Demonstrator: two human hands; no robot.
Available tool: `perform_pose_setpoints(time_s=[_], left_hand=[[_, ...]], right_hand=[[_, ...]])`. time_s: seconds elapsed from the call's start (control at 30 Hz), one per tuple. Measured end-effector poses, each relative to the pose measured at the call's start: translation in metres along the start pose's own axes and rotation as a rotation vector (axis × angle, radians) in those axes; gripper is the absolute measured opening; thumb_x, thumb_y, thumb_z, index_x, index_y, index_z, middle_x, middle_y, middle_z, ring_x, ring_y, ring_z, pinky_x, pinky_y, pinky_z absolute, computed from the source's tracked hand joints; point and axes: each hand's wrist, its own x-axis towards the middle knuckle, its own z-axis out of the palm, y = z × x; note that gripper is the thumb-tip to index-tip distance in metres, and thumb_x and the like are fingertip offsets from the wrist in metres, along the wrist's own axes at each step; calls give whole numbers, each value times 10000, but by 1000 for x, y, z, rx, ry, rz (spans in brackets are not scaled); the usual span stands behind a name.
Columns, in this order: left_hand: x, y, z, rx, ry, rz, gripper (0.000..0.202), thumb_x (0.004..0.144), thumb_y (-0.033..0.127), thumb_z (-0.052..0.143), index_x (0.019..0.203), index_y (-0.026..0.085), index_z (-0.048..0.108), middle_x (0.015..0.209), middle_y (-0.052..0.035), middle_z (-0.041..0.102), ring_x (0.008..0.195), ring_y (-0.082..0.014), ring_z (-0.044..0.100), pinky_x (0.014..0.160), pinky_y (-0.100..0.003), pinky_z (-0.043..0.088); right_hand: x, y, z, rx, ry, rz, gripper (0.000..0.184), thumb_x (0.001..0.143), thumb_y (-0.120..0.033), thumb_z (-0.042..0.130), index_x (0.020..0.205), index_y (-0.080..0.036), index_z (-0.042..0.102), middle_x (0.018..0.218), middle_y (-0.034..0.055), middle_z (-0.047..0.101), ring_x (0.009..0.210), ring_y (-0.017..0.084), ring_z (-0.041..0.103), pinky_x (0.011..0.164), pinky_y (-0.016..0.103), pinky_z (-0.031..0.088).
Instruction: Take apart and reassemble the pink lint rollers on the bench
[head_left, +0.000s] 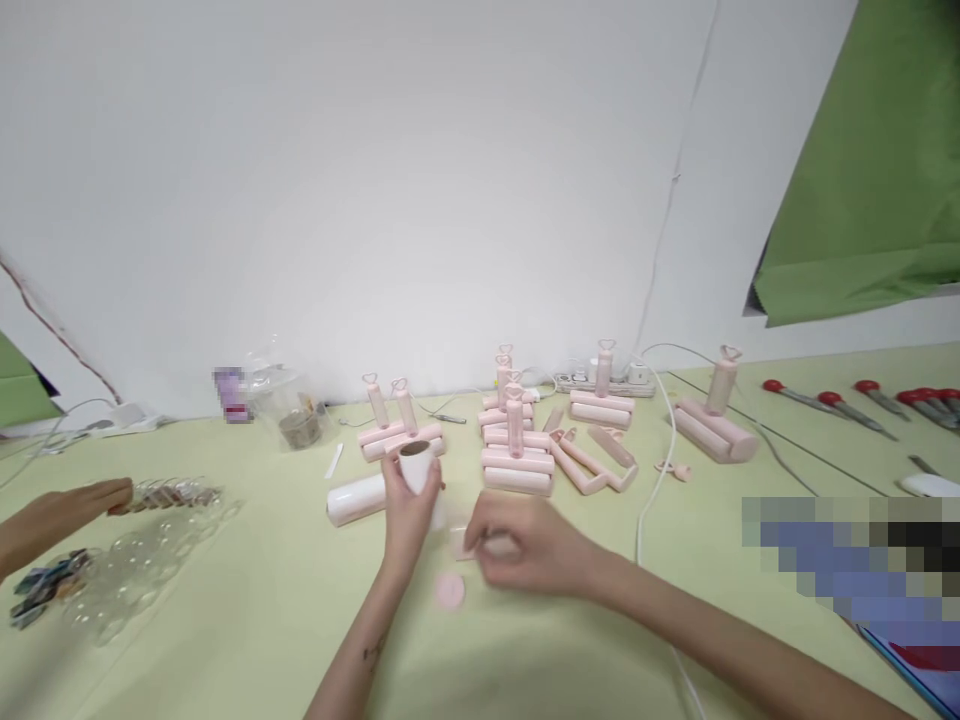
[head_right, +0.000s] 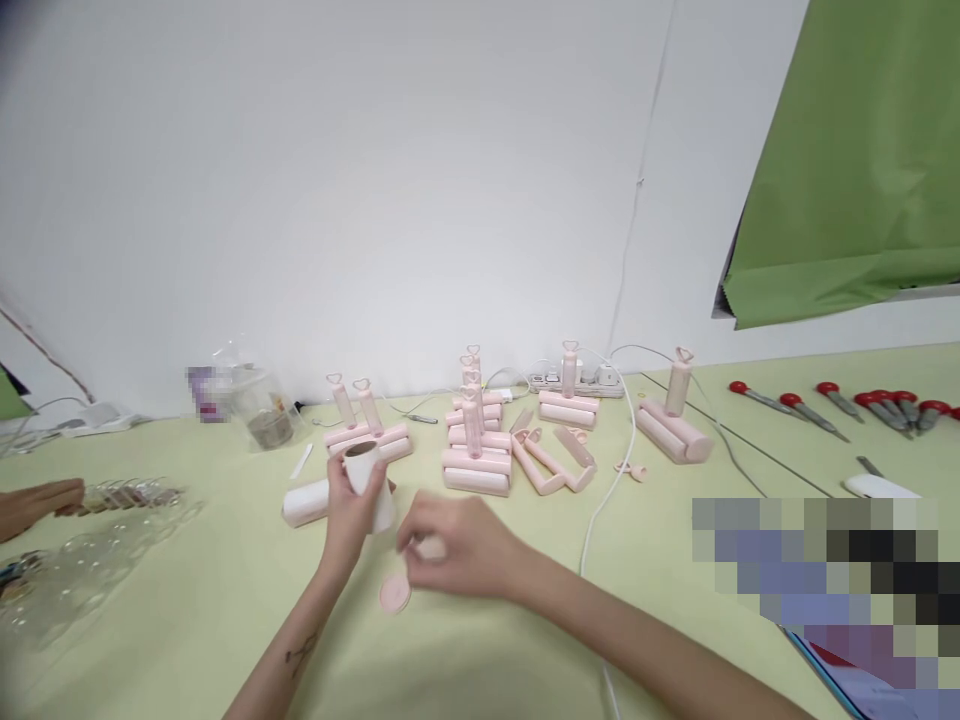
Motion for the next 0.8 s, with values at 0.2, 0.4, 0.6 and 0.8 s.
perform_pose_setpoints(time_s=[0.2, 0.4, 0.6, 0.8], left_hand=[[8, -10, -11, -178, 51, -200, 176, 762, 359, 409, 844, 236, 313, 794, -6, 587, 520, -144, 602, 413, -243, 443], [3, 0, -14, -267, -30, -213, 181, 777, 357, 409, 894, 235, 343, 937, -14, 608, 653, -170, 639, 492, -264, 475], [-1, 2, -13, -247, -89, -162, 309, 804, 383, 439, 1046, 276, 279, 1121, -38, 540, 785, -187, 626, 582, -287, 489], [-6, -1, -10, -8, -263, 91, 373, 771, 375, 515, 1074, 242, 344, 1086, -54, 529, 905, -186, 580, 766, -313, 456]], right_hand=[[-19, 6, 62, -567, -482, -160, 117, 803, -170, 476, 846, -183, 584, 784, 4, 620, 457, 104, 496, 383, 250, 200], [-8, 6, 28, -384, -156, -60, 220, 851, -215, 395, 892, -228, 611, 841, -9, 641, 603, 102, 565, 473, 238, 281], [3, 22, 20, -304, -241, 260, 242, 790, -129, 446, 829, -209, 671, 817, 29, 675, 677, 171, 609, 483, 224, 305], [14, 13, -13, -121, -100, 347, 234, 832, -242, 441, 856, -218, 673, 802, 9, 691, 698, 159, 611, 539, 221, 394]])
